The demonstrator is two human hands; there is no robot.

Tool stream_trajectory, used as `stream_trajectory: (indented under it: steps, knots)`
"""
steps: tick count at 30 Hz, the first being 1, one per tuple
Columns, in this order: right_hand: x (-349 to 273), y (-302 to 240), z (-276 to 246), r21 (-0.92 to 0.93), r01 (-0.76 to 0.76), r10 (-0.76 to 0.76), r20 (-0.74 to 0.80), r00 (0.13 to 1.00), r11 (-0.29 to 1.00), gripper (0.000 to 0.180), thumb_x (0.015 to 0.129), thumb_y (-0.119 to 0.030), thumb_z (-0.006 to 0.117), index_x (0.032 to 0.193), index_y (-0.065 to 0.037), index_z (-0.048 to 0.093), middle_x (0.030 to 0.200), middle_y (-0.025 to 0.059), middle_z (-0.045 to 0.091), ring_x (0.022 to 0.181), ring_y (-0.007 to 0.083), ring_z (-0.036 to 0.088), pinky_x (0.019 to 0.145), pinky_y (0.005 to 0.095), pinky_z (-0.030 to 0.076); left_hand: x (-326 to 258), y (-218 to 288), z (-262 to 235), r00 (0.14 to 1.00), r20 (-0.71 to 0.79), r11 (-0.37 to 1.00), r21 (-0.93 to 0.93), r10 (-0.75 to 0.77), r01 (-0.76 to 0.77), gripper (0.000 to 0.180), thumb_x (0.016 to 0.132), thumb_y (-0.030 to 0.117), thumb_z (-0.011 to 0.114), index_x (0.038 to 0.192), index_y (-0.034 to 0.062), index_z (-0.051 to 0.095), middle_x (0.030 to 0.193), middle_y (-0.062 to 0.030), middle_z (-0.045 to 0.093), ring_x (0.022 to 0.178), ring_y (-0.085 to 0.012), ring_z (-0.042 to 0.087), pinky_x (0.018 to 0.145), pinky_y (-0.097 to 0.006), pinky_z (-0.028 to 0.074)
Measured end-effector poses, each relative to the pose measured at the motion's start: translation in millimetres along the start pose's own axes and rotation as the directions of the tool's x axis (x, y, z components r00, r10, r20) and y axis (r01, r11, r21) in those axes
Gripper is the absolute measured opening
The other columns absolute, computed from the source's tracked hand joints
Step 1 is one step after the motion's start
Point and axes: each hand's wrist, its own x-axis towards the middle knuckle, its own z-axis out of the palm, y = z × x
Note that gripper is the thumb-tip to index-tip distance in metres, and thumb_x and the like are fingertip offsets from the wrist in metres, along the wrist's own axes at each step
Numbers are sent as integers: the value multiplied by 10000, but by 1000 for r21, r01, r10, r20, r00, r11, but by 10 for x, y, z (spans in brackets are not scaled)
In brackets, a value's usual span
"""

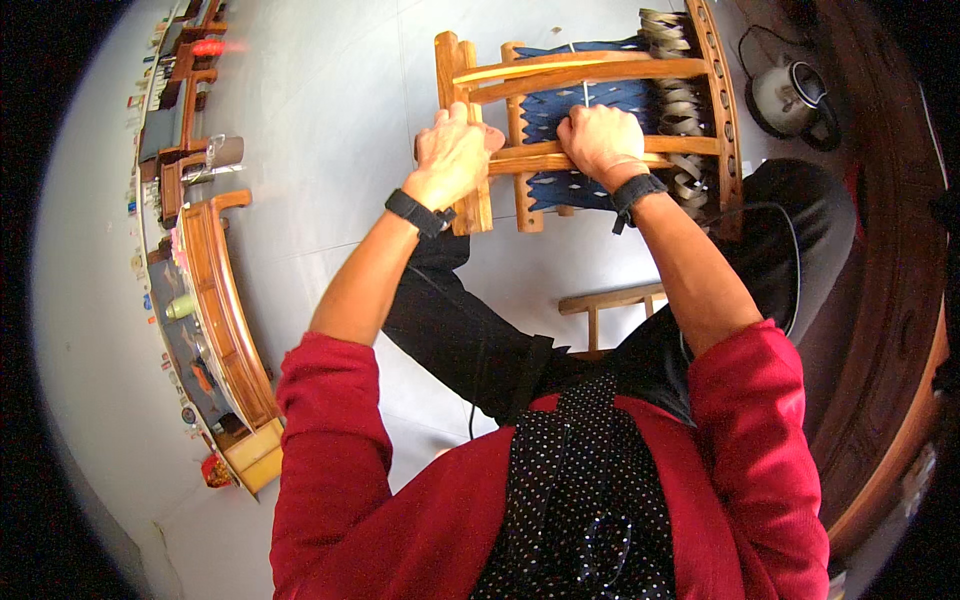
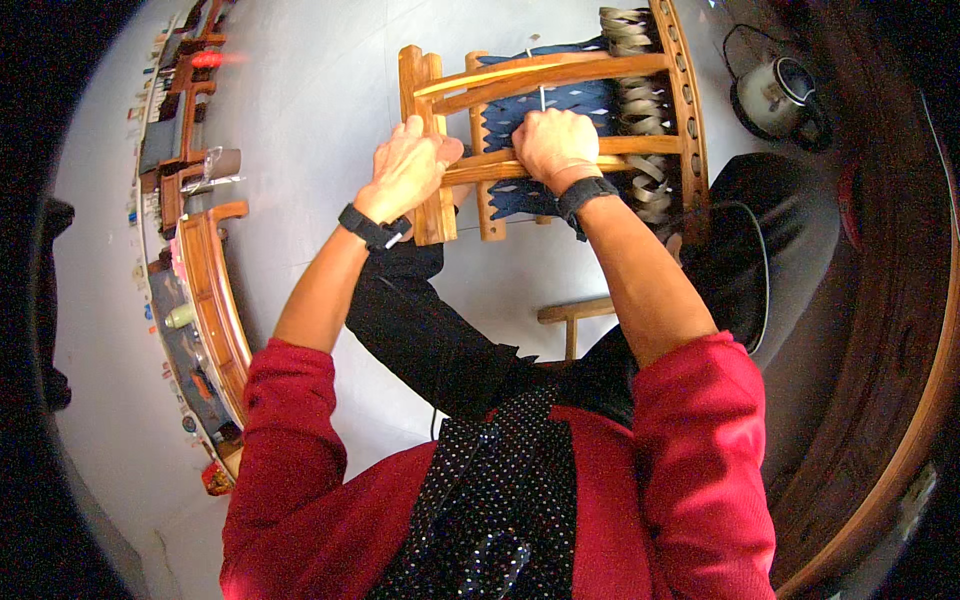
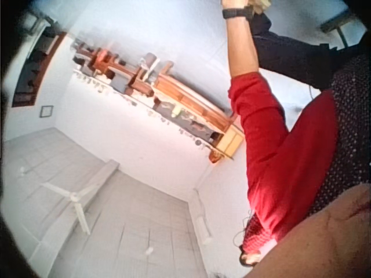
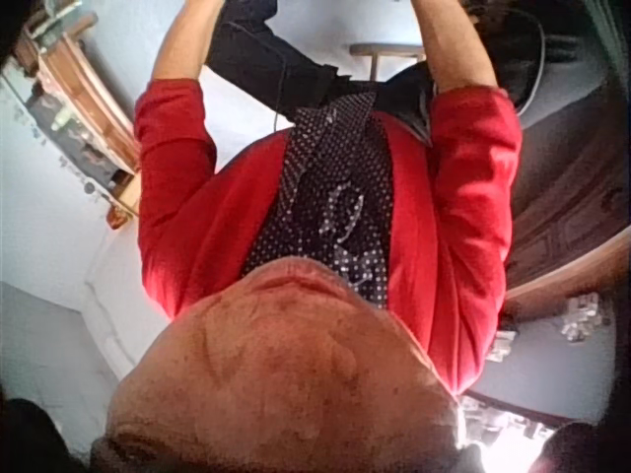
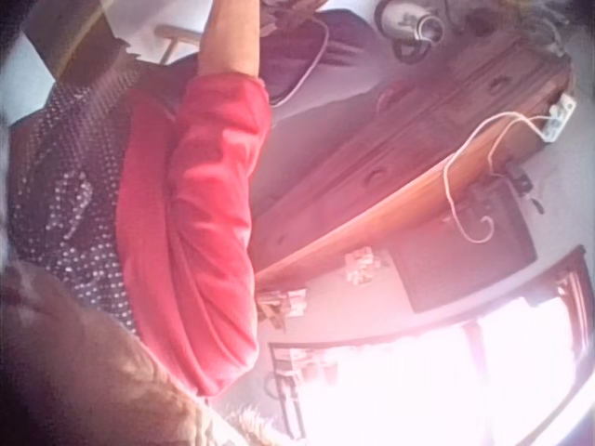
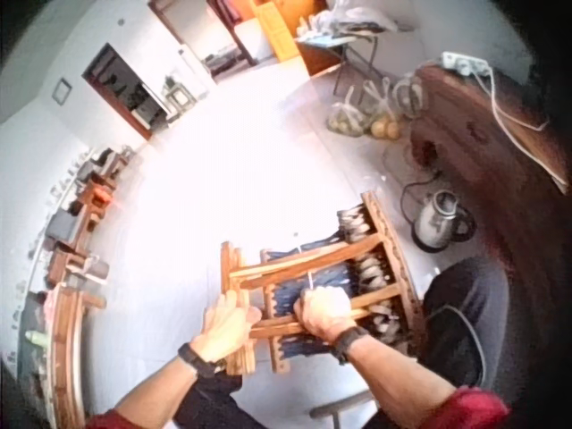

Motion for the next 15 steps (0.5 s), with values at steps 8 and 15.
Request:
stream_trajectory:
  steps: [8,15]
  knots:
    - [6,1,8,17,-13,12,23,1000,1000,336,886,-339,556,805,-89,766,843,172,737,801,330,734,744,426,586,379,7,-55,996,-57,958,276,-69,82,380,800,273,704,1113,58,711,1157,-127,534,1118,-301,526,834,-495,493]
    - [-18,35,35,29,8,-9,4,1000,1000,326,877,-330,565,799,-84,764,843,175,736,792,333,732,736,429,585,144,195,116,999,28,976,215,-45,38,198,858,219,597,924,155,772,1070,-140,592,1038,-320,577,821,-493,487]
